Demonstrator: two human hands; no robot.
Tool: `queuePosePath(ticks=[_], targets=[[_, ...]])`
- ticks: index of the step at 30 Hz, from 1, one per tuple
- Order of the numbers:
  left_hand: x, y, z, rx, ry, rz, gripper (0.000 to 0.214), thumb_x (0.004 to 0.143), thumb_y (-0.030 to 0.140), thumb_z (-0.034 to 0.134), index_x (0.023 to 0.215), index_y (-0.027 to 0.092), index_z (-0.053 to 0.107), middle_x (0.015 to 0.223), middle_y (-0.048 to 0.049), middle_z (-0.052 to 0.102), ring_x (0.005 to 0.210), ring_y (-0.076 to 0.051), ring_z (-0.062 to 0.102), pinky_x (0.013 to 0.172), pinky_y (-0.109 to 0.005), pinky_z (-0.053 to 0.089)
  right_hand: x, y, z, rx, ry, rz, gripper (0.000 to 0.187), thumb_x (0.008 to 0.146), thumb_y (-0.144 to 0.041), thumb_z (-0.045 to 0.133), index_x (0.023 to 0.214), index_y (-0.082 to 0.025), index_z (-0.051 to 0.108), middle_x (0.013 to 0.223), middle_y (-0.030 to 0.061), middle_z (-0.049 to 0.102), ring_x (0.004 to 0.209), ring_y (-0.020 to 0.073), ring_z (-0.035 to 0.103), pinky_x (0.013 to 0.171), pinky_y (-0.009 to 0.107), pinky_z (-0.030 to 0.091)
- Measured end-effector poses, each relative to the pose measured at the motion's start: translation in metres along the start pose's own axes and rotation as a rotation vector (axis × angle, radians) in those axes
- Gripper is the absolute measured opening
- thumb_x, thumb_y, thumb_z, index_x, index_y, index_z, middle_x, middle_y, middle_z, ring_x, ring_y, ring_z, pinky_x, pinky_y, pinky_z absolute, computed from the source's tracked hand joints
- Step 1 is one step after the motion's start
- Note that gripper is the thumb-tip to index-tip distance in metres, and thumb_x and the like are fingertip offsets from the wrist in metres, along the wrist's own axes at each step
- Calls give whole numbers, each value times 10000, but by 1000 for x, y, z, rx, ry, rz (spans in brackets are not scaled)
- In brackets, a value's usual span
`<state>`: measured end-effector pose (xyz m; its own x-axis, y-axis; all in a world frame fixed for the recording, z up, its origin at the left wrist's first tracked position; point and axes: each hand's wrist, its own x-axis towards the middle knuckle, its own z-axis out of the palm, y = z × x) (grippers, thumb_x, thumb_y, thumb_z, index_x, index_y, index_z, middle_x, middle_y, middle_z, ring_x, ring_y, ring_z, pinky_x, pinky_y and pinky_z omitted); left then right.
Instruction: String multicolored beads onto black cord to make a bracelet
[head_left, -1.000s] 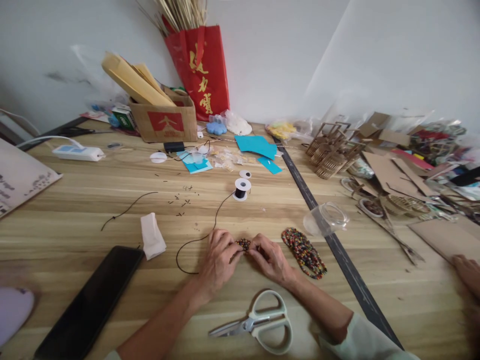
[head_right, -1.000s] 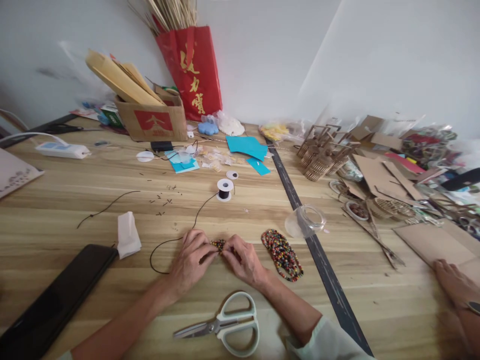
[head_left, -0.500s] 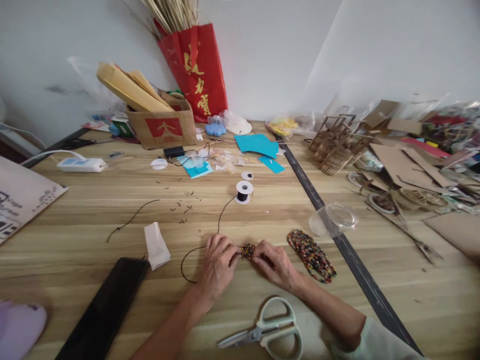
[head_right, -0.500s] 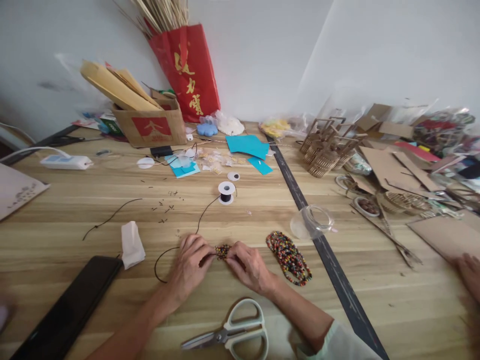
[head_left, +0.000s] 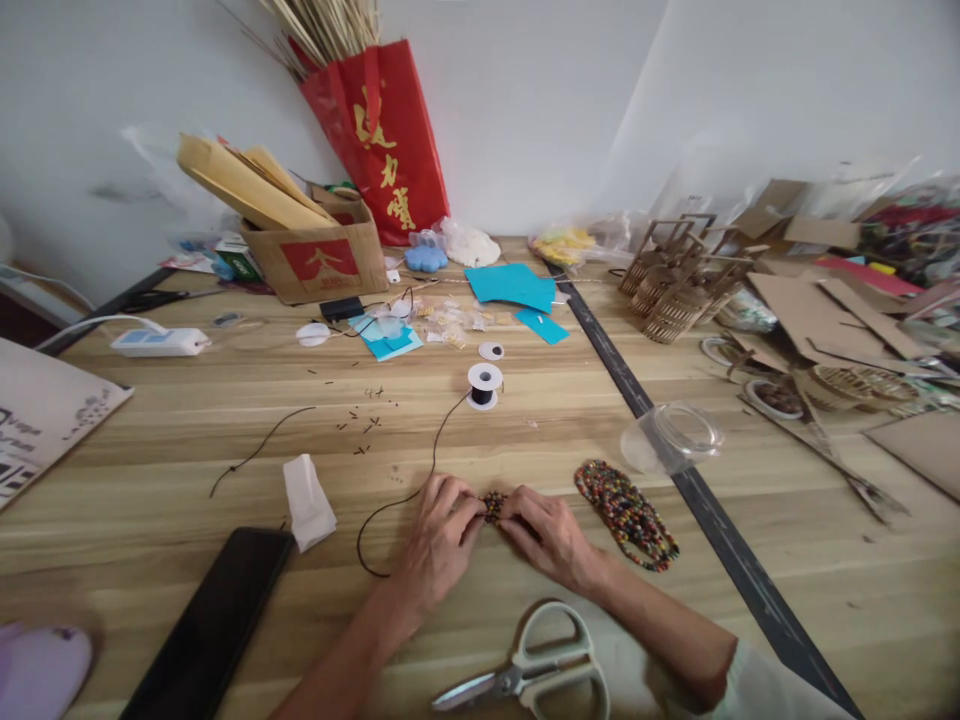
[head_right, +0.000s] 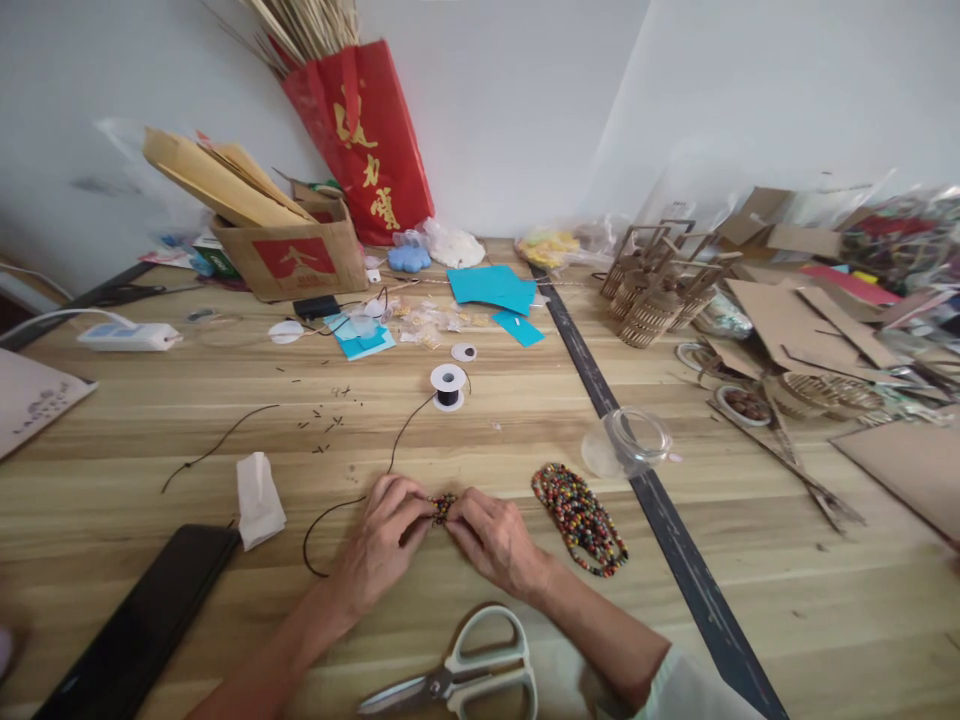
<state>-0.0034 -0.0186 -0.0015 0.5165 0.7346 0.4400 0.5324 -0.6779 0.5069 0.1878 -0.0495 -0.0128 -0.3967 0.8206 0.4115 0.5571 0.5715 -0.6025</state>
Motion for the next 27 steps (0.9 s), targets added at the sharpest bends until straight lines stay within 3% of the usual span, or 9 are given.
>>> queuePosePath(ticks=[7, 27], targets=[[5, 5, -2, -164, -19, 31, 163, 817, 47, 579, 829, 185, 664, 945, -70, 602, 975, -219, 487, 853, -376, 472, -1, -2, -2, 10, -18, -28, 122, 966, -217, 430, 893, -195, 525, 807, 45, 594, 717, 139, 564, 643, 227, 444], [5, 7, -2, -226, -23, 12, 126, 812, 74, 592, 780, 179, 654, 869, -65, 626, 935, -206, 511, 821, -353, 480, -1, -2, -3, 45, -32, -15, 97, 955, -216, 454, 949, -191, 547, 869, 58, 607, 777, 153, 587, 685, 245, 467]])
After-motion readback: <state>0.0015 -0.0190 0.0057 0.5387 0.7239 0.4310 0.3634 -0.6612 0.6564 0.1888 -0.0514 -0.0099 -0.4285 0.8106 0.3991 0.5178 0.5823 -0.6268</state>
